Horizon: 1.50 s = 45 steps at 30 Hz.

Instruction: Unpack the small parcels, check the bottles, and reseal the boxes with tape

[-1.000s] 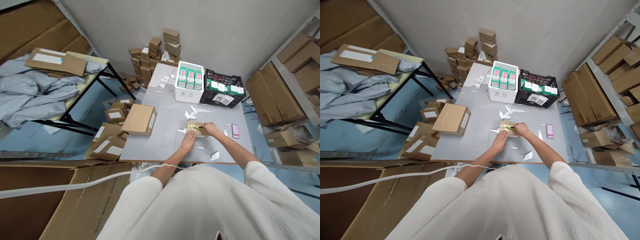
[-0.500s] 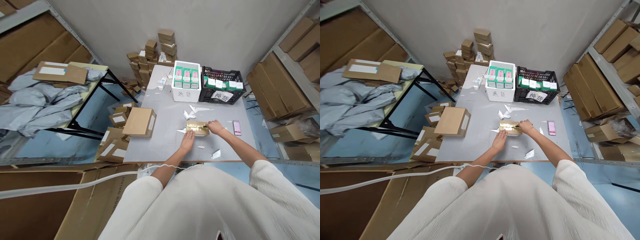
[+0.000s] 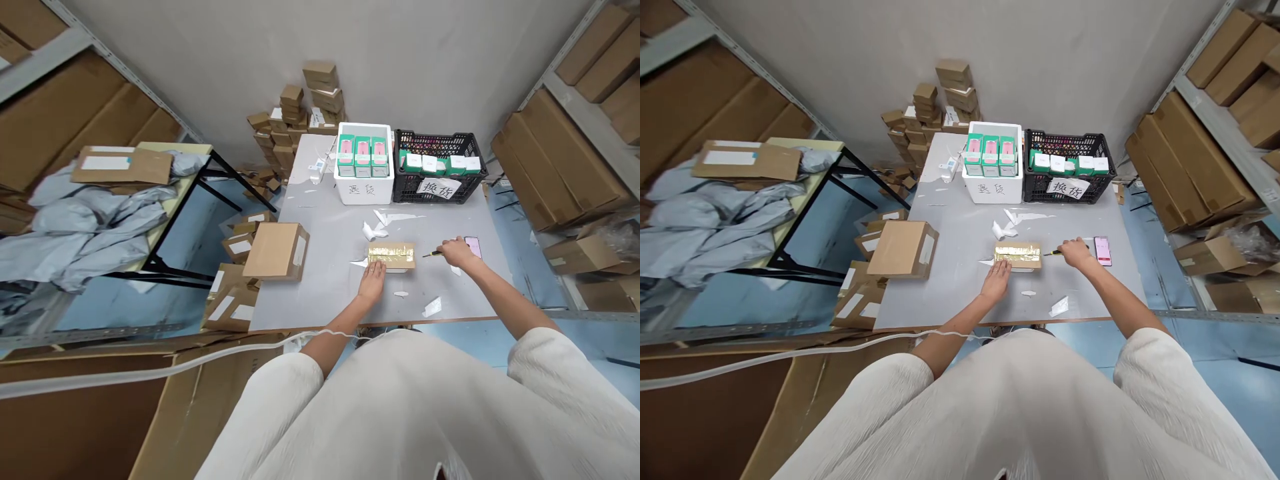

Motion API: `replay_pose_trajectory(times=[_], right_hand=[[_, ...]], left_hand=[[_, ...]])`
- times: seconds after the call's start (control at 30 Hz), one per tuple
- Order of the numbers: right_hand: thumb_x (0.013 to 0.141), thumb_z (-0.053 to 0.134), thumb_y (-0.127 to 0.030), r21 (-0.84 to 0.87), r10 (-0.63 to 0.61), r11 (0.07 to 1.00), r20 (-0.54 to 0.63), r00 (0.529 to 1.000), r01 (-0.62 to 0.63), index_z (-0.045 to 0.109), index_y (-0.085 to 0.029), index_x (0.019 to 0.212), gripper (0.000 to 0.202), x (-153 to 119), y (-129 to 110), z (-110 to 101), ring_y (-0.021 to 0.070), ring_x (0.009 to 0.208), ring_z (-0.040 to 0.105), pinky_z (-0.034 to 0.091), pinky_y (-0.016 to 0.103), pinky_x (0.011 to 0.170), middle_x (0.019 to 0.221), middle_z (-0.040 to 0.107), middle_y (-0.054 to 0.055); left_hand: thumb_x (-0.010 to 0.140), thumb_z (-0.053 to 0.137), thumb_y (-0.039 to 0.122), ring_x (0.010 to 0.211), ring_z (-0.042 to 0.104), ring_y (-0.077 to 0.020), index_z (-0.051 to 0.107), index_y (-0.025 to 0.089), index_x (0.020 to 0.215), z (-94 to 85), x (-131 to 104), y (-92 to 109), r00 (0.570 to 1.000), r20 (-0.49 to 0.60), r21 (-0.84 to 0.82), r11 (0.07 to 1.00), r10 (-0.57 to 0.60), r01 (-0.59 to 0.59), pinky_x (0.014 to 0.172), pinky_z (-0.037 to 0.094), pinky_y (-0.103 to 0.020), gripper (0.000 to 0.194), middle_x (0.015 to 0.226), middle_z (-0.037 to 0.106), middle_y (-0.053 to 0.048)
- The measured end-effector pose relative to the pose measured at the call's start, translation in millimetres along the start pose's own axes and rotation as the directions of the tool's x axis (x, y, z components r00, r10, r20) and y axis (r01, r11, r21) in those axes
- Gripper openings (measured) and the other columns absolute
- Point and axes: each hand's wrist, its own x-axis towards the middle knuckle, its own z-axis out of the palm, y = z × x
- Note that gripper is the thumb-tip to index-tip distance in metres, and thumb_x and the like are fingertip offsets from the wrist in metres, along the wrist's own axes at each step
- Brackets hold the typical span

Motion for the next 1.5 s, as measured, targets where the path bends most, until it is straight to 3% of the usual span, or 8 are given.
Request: replay_pose_trajectory(times=[0.17,0.3,0.47,0.73,0.97,1.2,1.33,1.5], right_hand=[[0.111,0.045,-0.031,0.202,0.106,0.975,-0.054,0.993,-0.094,0.075,-0.024,0.136,0.040,-3.9,32.8,38.9,0.0306,0.110,0.071,0.042,0.037,0.091,0.127,0.077,0.016],[0.109,0.048,-0.039,0.390,0.139,0.916,-0.078,0.987,-0.098,0.075,-0.027,0.137,0.041,2.0,24.7,65.3,0.0296,0.110,0.071,0.046,0.033,0.083,0.126,0.079,0.011],[0.109,0.049,-0.040,0.517,0.136,0.851,-0.052,0.989,-0.090,0.075,-0.029,0.135,0.039,9.3,6.8,79.0,0.0274,0.110,0.071,0.045,0.030,0.076,0.125,0.080,0.008],[0.111,0.044,-0.033,0.469,0.084,0.883,-0.083,0.993,-0.036,0.072,-0.026,0.139,0.040,22.9,-1.7,69.7,0.0265,0.114,0.071,0.046,0.031,0.085,0.132,0.079,0.009],[0.111,0.042,-0.028,0.296,-0.021,0.954,-0.105,0.994,0.051,0.074,-0.024,0.138,0.042,43.7,-5.9,57.1,0.0271,0.117,0.070,0.044,0.036,0.096,0.133,0.077,0.012],[0.110,0.043,-0.025,0.221,-0.124,0.966,-0.064,0.990,0.135,0.076,-0.023,0.132,0.039,62.9,-13.4,43.9,0.0263,0.113,0.071,0.044,0.036,0.096,0.131,0.078,0.014],[0.106,0.052,-0.028,0.363,-0.126,0.926,0.037,0.991,0.104,0.078,-0.024,0.122,0.031,63.2,-9.5,35.3,0.0241,0.101,0.072,0.046,0.030,0.082,0.118,0.081,0.010],[0.102,0.058,-0.038,0.675,-0.173,0.738,0.162,0.971,0.019,0.077,-0.022,0.099,0.025,49.9,2.8,52.2,0.0172,0.077,0.066,0.044,0.025,0.066,0.092,0.078,0.005]], left_hand=[[0.096,0.058,0.019,0.151,0.047,-0.0367,0.051,0.018,0.157,-22.9,20.6,11.4,0.997,-0.025,-0.022,0.997,-0.076,0.075,0.128,0.035,-0.052,0.062,0.161,0.054,-0.021],[0.100,0.064,0.027,0.143,0.053,-0.0359,0.053,0.024,0.152,-37.0,52.9,20.4,1.000,0.004,-0.038,0.999,0.003,-0.003,0.123,0.038,-0.050,0.053,0.153,0.058,-0.017],[0.100,0.070,0.034,0.140,0.056,-0.0359,0.052,0.018,0.150,-34.8,77.7,23.8,0.995,0.101,-0.036,0.999,0.028,-0.024,0.122,0.036,-0.050,0.056,0.148,0.060,-0.019],[0.099,0.063,0.020,0.130,0.064,-0.0334,0.055,0.019,0.141,-32.2,78.4,23.2,0.991,0.132,0.003,1.000,-0.011,0.011,0.132,0.022,-0.057,0.043,0.140,0.065,-0.018],[0.095,0.071,0.018,0.126,0.066,-0.0293,0.056,0.025,0.141,-30.1,77.9,23.9,0.993,0.115,0.009,1.000,-0.025,0.024,0.136,0.019,-0.055,0.049,0.139,0.063,-0.012],[0.096,0.073,0.020,0.125,0.068,-0.0292,0.055,0.025,0.144,-29.5,73.7,19.6,0.993,0.114,0.016,1.000,0.012,-0.014,0.134,0.024,-0.056,0.052,0.141,0.062,-0.013],[0.096,0.074,0.022,0.126,0.068,-0.0282,0.057,0.025,0.142,-30.6,75.7,19.2,0.991,0.131,0.025,1.000,0.000,-0.004,0.132,0.030,-0.051,0.049,0.142,0.062,-0.012],[0.097,0.076,0.024,0.129,0.065,-0.0295,0.059,0.025,0.140,-30.1,75.9,20.9,0.992,0.124,0.016,1.000,-0.028,0.027,0.127,0.038,-0.045,0.047,0.144,0.062,-0.013]])
